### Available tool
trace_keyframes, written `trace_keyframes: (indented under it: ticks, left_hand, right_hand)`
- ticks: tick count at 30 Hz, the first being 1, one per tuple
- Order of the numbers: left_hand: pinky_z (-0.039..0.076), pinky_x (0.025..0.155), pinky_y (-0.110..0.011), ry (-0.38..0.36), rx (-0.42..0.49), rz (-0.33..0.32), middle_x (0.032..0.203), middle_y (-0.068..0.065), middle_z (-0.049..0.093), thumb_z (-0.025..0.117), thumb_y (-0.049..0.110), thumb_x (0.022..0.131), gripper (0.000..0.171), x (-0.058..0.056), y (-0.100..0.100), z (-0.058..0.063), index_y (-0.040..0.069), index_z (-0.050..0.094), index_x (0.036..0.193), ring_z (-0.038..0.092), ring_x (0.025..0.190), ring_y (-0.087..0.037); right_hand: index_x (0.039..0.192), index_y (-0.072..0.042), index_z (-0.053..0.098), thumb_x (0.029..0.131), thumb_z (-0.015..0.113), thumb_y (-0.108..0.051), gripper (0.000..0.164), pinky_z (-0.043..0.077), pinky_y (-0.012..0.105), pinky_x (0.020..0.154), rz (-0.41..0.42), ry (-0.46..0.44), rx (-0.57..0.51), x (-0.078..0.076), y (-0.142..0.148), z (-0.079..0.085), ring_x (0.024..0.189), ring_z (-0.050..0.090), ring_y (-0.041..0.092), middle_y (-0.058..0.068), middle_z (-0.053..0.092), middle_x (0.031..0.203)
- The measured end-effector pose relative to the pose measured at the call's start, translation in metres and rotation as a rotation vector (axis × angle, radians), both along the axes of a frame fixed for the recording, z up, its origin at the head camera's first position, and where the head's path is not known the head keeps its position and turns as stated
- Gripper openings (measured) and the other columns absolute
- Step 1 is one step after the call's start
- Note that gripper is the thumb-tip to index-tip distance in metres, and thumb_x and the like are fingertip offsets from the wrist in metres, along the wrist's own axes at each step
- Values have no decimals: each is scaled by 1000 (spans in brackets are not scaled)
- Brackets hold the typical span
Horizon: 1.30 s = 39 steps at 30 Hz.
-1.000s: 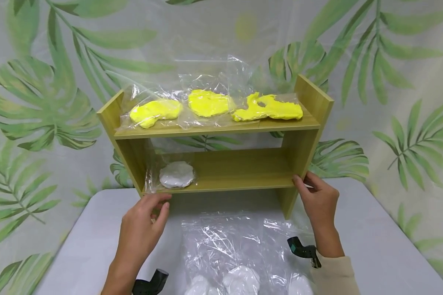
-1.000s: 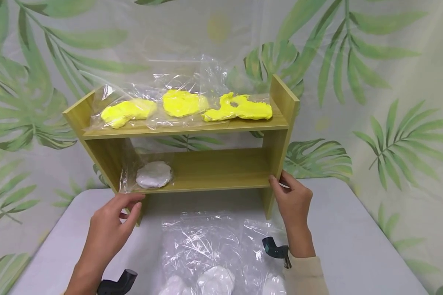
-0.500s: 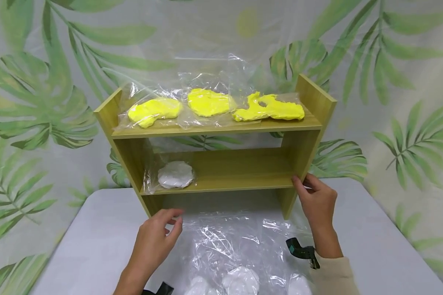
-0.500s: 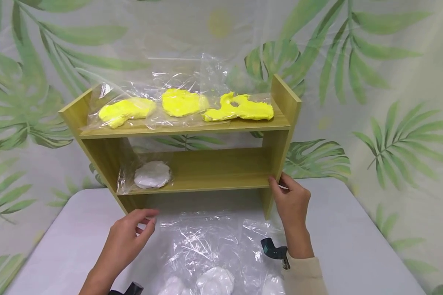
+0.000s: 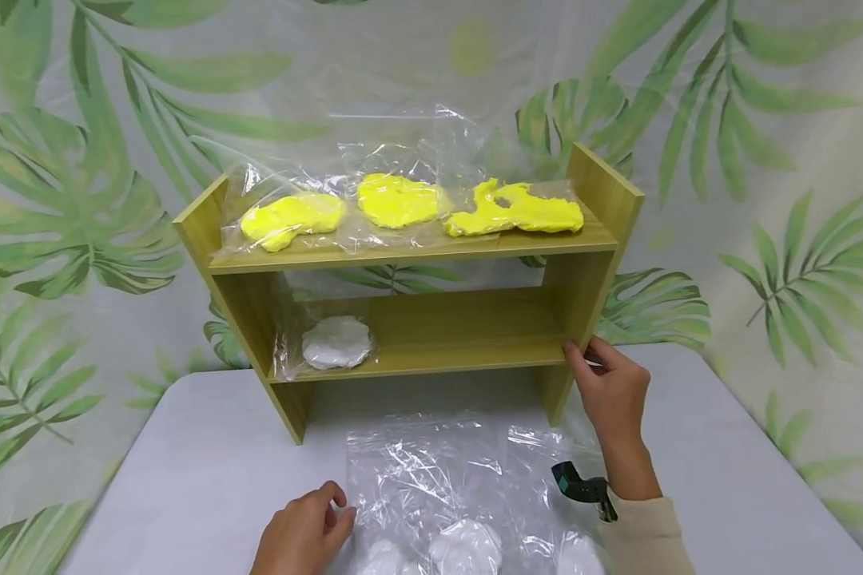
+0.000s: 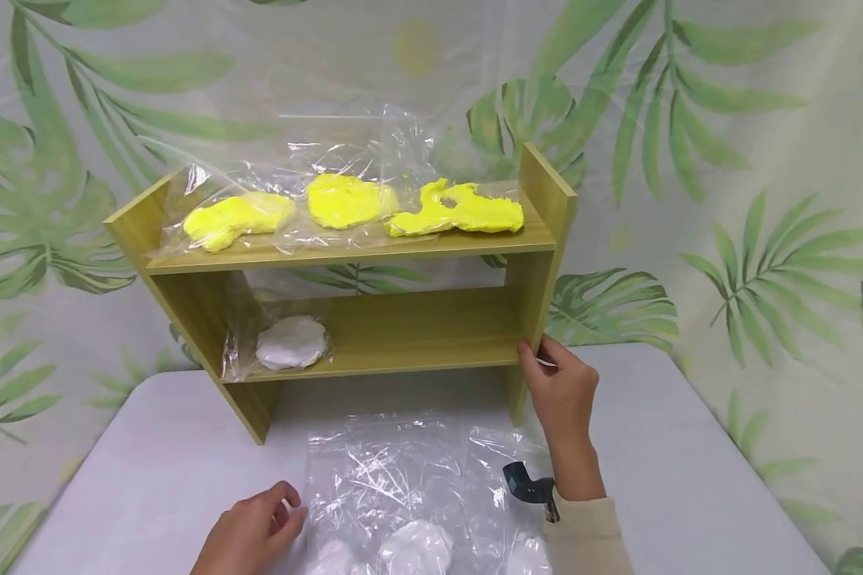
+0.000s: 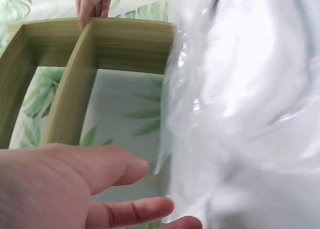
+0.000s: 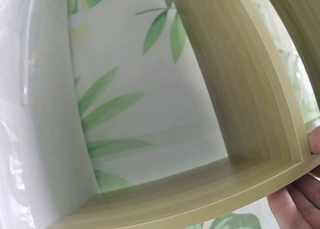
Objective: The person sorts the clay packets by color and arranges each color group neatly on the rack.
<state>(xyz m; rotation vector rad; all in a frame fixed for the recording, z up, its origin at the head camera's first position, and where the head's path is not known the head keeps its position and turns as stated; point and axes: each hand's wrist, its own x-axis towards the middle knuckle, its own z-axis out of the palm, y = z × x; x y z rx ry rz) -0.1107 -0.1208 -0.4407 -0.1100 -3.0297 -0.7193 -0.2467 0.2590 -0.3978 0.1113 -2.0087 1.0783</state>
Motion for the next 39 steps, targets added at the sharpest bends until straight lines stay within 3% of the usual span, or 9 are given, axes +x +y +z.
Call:
trace_keyframes:
  ticks: [8,14,22,31,39]
  left_hand:
    - [34,48,-28,-122,39,-18,57,9,44,67,43,86,29,15,-1,-21,17,56,78,41,51,-8]
    - [32,48,-28,-196,21,-2,58,5,43,64,54,84,42,19,5,-25,16,51,72,41,52,-12]
    - [30,47,-27,-153,14,12,59,5,40,67,59,79,46,24,9,-28,19,47,68,38,51,-11]
    - [31,49,-28,-205,-27,18,65,3,40,64,77,69,61,25,12,-29,18,47,71,38,53,-12]
    - [30,49,-25,-77,-44,-67,67,7,37,67,75,67,59,29,10,-35,19,47,66,34,54,-7]
  right_hand:
    - [104,-3,74,86,74,-19,25,44,4,62,-1,3,-6,1,-1,2,75,53,-23,13,73,90]
    - [104,-3,75,86,73,-20,25,43,3,61,-12,2,-11,0,-1,-1,75,53,-23,13,73,89]
    - [102,-2,75,86,73,-19,23,43,3,61,-9,8,-16,0,-3,1,74,53,-23,14,73,88]
    - [102,-2,75,86,73,-18,23,43,3,62,2,11,-18,-2,-3,1,74,53,-23,15,73,88]
    - [102,-2,75,86,73,-19,23,43,3,62,-4,2,-27,0,-3,1,73,53,-23,15,73,88]
